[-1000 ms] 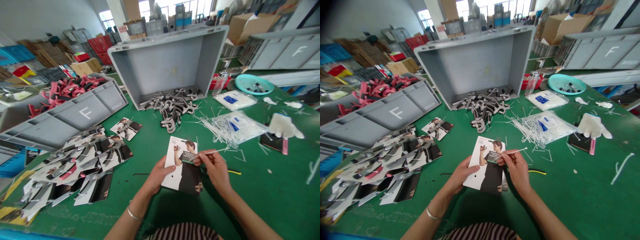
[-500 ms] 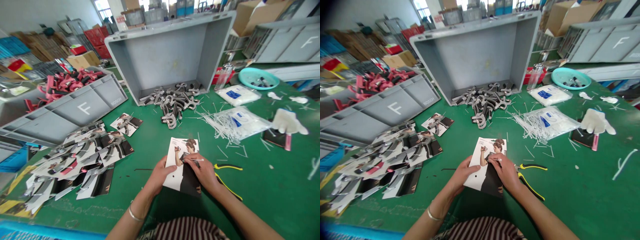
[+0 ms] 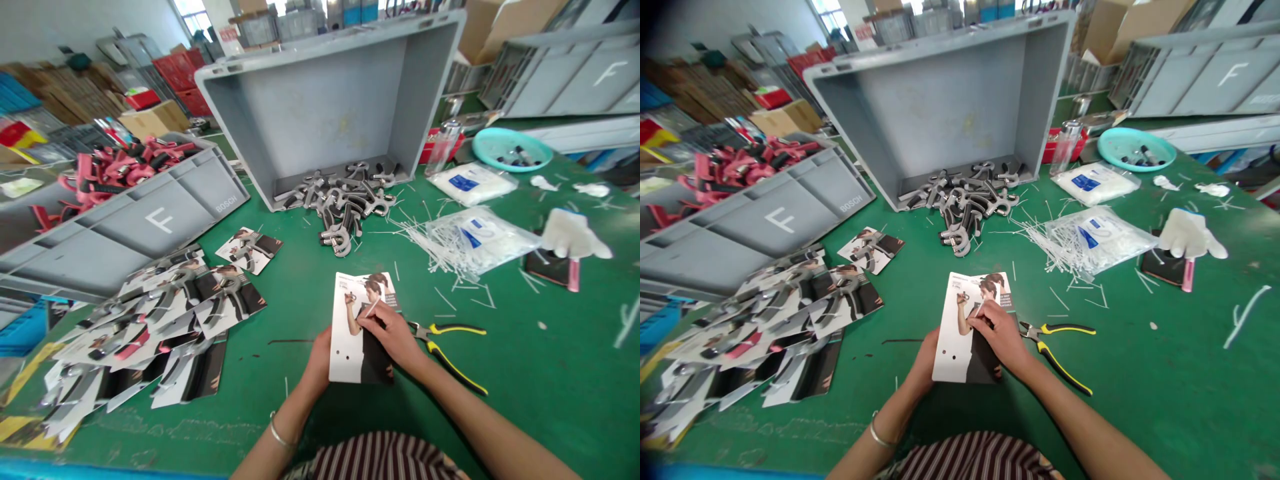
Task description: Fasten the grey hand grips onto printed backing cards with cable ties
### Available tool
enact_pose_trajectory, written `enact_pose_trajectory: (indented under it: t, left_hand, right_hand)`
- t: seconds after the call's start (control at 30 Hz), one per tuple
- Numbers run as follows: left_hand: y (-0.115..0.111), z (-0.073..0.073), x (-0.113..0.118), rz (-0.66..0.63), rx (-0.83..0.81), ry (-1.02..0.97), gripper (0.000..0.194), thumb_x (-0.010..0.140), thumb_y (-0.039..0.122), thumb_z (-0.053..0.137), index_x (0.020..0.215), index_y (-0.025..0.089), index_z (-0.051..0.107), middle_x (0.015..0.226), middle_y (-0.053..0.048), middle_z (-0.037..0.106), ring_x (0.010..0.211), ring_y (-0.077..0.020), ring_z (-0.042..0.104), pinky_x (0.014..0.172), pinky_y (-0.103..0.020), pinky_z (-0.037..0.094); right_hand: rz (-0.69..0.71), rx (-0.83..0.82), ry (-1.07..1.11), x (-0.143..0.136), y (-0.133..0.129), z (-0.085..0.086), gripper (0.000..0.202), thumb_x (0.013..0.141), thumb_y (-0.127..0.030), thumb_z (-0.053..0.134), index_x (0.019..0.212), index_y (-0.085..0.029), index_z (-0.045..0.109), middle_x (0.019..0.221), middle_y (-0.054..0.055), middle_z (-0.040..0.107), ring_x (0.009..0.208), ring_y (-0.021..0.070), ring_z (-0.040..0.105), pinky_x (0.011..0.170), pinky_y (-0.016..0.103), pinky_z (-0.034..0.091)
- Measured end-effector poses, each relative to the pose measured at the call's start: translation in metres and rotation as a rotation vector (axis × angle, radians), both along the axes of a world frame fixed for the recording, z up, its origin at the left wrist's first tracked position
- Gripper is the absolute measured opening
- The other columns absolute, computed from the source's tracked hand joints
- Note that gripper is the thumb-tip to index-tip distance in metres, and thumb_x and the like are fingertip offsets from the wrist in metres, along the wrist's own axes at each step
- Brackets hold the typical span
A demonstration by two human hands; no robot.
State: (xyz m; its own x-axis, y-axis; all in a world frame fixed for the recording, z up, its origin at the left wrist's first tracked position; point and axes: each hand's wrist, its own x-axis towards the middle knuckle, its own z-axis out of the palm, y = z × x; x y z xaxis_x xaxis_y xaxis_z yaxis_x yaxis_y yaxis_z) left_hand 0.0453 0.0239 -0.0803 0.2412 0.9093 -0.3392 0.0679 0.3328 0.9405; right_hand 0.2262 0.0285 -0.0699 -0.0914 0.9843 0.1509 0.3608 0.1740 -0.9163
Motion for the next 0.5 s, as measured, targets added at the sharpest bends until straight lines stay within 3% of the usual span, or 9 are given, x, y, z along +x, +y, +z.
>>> enact_pose_trajectory:
  t: [0.07,0.2,0.3,0.43,0.5]
  left_hand:
    - [0.003,0.005,0.004,-0.04,0.082,0.069,0.03,0.075,0.035,0.067,0.094,0.012,0.073,0.09,-0.007,0.074,0.083,-0.0248,0.062,0.079,-0.034,0.049]
    - [0.002,0.021,0.003,-0.064,0.26,0.342,0.036,0.077,0.03,0.067,0.111,0.02,0.069,0.106,-0.009,0.071,0.095,-0.0275,0.063,0.088,-0.035,0.047]
    - [-0.004,0.034,-0.007,-0.185,0.274,0.524,0.022,0.08,0.023,0.063,0.098,0.021,0.073,0.102,-0.011,0.07,0.098,-0.0287,0.063,0.092,-0.037,0.045]
    - [-0.012,0.052,-0.023,-0.485,0.275,0.269,0.039,0.082,0.01,0.051,0.112,0.025,0.071,0.115,-0.007,0.069,0.11,-0.0265,0.06,0.104,-0.038,0.041]
    - [-0.015,0.059,-0.027,-0.534,0.297,0.194,0.043,0.085,0.011,0.049,0.119,0.028,0.068,0.122,-0.005,0.067,0.116,-0.0254,0.057,0.108,-0.038,0.038]
  right_hand:
    - [0.032,-0.015,0.031,0.005,0.0,0.002,0.018,0.093,-0.034,0.059,0.081,-0.022,0.065,0.085,0.002,0.064,0.082,0.0193,0.059,0.079,0.032,0.044]
    - [0.11,-0.056,0.085,0.021,-0.002,0.005,0.016,0.092,-0.035,0.06,0.086,-0.022,0.069,0.09,0.003,0.068,0.088,0.02,0.062,0.084,0.032,0.045]
    - [0.168,-0.107,0.075,0.032,-0.007,0.007,0.019,0.094,-0.035,0.058,0.091,-0.023,0.072,0.093,0.003,0.069,0.091,0.0197,0.063,0.086,0.032,0.045]
    - [0.144,-0.141,0.065,0.033,-0.01,0.01,0.021,0.094,-0.037,0.057,0.089,-0.024,0.072,0.094,0.003,0.07,0.091,0.0205,0.064,0.086,0.032,0.045]
    - [0.124,-0.155,0.099,0.03,-0.01,0.009,0.02,0.093,-0.037,0.057,0.09,-0.024,0.072,0.094,0.003,0.071,0.092,0.0208,0.064,0.087,0.032,0.046]
